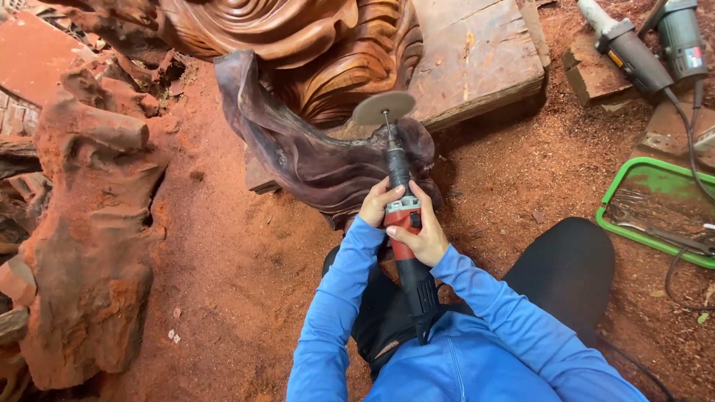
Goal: Sanding and polishing a large wooden sculpture using a handheld power tool in a workshop.
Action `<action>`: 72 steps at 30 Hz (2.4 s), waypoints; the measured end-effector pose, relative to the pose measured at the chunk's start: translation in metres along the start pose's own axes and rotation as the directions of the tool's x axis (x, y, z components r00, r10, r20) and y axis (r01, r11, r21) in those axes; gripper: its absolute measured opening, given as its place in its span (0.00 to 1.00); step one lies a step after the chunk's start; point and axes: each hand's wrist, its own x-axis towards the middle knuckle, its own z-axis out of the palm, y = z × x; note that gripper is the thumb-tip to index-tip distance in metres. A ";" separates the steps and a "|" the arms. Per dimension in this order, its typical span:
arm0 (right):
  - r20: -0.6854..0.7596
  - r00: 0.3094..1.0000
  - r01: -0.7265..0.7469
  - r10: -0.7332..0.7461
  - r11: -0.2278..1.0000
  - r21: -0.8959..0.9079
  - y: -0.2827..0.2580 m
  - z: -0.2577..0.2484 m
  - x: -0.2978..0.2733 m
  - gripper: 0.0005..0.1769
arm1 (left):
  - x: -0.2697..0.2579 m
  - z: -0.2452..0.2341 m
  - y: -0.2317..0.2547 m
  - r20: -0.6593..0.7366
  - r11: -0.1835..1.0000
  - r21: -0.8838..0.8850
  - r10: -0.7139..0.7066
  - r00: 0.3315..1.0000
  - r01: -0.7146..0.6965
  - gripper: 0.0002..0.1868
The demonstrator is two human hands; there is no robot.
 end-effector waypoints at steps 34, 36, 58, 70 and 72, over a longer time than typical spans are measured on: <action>-0.033 0.999 0.023 -0.016 0.972 0.235 0.086 -0.065 -0.029 0.57 | 0.018 0.030 -0.111 -0.074 0.978 0.176 -0.103 0.992 0.115 0.19; -0.022 0.999 0.042 -0.038 0.974 0.224 0.092 -0.065 -0.029 0.56 | 0.016 0.027 -0.114 -0.065 0.976 0.207 -0.063 0.996 0.075 0.19; -0.079 0.997 0.029 0.003 0.918 0.396 0.117 -0.006 -0.055 0.56 | -0.022 -0.008 -0.089 0.002 0.873 0.453 -0.205 0.979 0.182 0.22; -0.084 0.996 0.043 -0.009 0.914 0.403 0.117 -0.004 -0.056 0.57 | -0.024 -0.004 -0.092 -0.002 0.868 0.465 -0.195 0.981 0.173 0.22; -0.100 0.995 0.062 -0.025 0.919 0.389 0.128 -0.006 -0.057 0.58 | -0.022 -0.010 -0.098 0.024 0.879 0.452 -0.184 0.983 0.153 0.22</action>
